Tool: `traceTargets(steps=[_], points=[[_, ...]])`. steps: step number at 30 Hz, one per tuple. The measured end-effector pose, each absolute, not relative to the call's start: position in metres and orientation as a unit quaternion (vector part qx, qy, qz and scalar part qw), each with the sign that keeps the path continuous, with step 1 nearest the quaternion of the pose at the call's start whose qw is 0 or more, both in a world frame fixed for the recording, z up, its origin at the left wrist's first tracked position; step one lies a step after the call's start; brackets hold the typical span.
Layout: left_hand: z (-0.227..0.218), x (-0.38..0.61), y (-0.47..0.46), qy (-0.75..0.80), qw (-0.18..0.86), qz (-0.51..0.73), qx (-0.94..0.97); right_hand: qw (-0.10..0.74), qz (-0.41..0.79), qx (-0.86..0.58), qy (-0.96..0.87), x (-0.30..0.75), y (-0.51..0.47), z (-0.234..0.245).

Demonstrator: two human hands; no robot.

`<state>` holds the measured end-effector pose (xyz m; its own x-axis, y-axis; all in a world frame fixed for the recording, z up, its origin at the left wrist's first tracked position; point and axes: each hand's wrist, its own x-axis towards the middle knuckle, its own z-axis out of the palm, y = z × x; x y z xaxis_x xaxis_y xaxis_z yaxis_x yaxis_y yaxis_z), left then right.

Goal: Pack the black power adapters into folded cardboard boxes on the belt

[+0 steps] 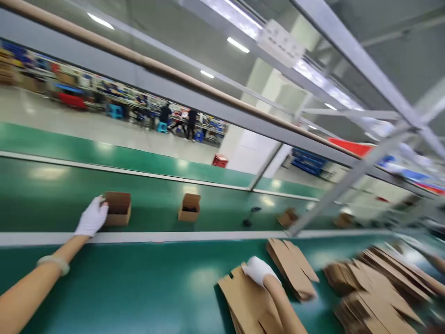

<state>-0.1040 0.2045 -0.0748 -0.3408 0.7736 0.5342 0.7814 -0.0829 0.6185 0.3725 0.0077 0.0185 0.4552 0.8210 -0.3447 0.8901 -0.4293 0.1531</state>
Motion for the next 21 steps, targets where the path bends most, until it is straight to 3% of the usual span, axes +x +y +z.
traceTargets(steps=[5,12,16,21], points=[[-0.068,-0.074,0.174,-0.658,0.041,-0.556,-0.506,0.134,-0.066,0.829,0.539,0.365,0.024,0.03],[-0.029,-0.009,0.095,-0.503,-0.136,-0.58,-0.626,0.108,-0.03,0.821,0.56,0.328,0.038,0.041],[-0.025,0.01,0.049,-0.454,-0.283,-0.511,-0.673,0.045,-0.019,0.812,0.582,0.304,0.039,0.059],[-0.017,0.036,0.002,-0.363,-0.487,-0.303,-0.735,-0.141,-0.04,0.75,0.645,0.236,0.045,0.065]])
